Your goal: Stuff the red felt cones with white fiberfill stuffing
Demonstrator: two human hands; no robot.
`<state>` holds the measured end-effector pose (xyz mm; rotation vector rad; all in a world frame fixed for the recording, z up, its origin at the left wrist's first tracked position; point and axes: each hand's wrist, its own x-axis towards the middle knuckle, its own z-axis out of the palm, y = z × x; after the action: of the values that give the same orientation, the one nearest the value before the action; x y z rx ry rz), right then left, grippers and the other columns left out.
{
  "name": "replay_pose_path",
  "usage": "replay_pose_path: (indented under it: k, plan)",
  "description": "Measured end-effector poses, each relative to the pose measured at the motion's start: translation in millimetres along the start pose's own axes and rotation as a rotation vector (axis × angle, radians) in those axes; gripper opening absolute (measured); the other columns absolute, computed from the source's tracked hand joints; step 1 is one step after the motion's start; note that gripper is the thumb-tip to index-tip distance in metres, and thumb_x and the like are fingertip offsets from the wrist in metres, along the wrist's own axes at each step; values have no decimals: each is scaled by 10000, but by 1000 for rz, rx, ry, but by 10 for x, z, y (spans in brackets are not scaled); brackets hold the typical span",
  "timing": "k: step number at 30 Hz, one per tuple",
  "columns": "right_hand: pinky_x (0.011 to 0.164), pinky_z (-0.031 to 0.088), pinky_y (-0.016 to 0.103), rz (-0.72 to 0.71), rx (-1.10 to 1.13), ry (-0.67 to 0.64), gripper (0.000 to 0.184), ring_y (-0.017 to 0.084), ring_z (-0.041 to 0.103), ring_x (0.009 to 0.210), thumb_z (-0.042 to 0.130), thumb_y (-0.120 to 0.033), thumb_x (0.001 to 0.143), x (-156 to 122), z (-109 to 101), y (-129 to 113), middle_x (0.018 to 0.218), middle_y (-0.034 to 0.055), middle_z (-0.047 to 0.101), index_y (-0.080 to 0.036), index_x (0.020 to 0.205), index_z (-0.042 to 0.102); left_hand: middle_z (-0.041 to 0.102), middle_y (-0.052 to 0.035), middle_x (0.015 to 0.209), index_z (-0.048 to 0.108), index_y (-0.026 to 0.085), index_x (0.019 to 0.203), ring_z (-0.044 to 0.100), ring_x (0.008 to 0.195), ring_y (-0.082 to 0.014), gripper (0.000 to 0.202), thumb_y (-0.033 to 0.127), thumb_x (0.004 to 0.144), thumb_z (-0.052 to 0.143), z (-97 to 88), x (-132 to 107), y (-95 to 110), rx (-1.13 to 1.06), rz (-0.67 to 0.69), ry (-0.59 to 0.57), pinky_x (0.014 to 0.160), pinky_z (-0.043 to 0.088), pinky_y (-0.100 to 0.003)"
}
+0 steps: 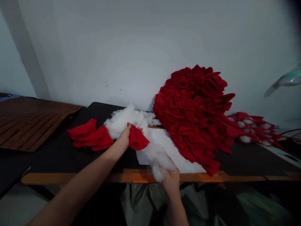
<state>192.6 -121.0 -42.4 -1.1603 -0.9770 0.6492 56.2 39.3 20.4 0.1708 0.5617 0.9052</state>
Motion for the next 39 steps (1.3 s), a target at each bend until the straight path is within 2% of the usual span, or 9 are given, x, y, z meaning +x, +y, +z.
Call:
replay_pose_path:
  k: [6, 10, 15, 19, 24, 28, 31, 36, 39]
  plan:
    - [803, 465, 327, -99, 15, 229, 488, 186, 585, 918, 635, -295, 633, 567, 313, 107, 1071, 67, 616, -176, 1097, 546, 618, -49, 702, 546, 138, 767, 624, 659, -169, 241, 378, 775, 533, -91, -246, 187, 182, 12, -231, 684, 502, -335]
    - [796, 472, 330, -35, 212, 118, 522, 168, 597, 886, 591, -301, 674, 777, 699, 123, 1033, 65, 631, -167, 1166, 483, 625, -52, 678, 581, 129, 885, 604, 560, -165, 278, 364, 736, 589, -260, -268, 111, 434, -89, -331, 614, 504, -335]
    - [670, 507, 283, 57, 235, 55, 383, 159, 618, 745, 619, -209, 587, 776, 1026, 241, 872, 55, 677, -135, 962, 604, 644, -41, 668, 614, 116, 871, 580, 519, -112, 262, 252, 658, 682, -386, -115, -36, 479, 28, -306, 529, 454, -204]
    - [477, 494, 246, 145, 322, 245, 221, 134, 588, 523, 670, -240, 530, 981, 915, 286, 611, 11, 645, -128, 705, 595, 593, -6, 547, 626, 107, 775, 483, 398, -72, 236, 275, 627, 701, -465, -3, -23, 596, 52, -272, 414, 366, -184]
    - [499, 498, 187, 73, 407, 547, 213, 78, 578, 552, 645, -249, 569, 1312, 347, 56, 596, -78, 590, -190, 724, 511, 607, -31, 636, 617, 131, 808, 513, 489, -103, 280, 365, 660, 657, -426, -108, 68, 630, 218, -197, 479, 401, -216]
    - [620, 532, 223, 43, 401, 585, 303, 84, 604, 679, 682, -237, 540, 1064, -11, -48, 722, -77, 629, -193, 803, 537, 472, -106, 1218, 653, 153, 814, 560, 901, -182, 244, 348, 667, 642, -327, -276, 83, 857, 653, -219, 741, 450, -265]
    - [651, 543, 297, 90, 306, 472, 321, 140, 626, 723, 705, -275, 533, 619, -111, 20, 770, -22, 661, -171, 813, 589, 423, -86, 1275, 649, 161, 816, 512, 1032, -213, 232, 337, 666, 639, -269, -330, 89, 891, 843, -212, 845, 422, -281]
    - [710, 527, 306, -37, -139, 148, 269, 191, 633, 806, 666, -236, 592, -18, -48, 88, 865, 60, 682, -180, 855, 668, 634, -54, 776, 516, 170, 899, 617, 782, -204, 307, 433, 743, 549, -208, -304, 159, 410, 614, -200, 679, 491, -325]
    - [759, 515, 301, -333, -400, 9, 208, 202, 614, 900, 610, -162, 645, -214, 134, 63, 952, 76, 663, -191, 837, 686, 636, -48, 745, 490, 170, 854, 631, 775, -202, 280, 431, 762, 534, -197, -282, 204, 180, 477, -141, 696, 497, -341]
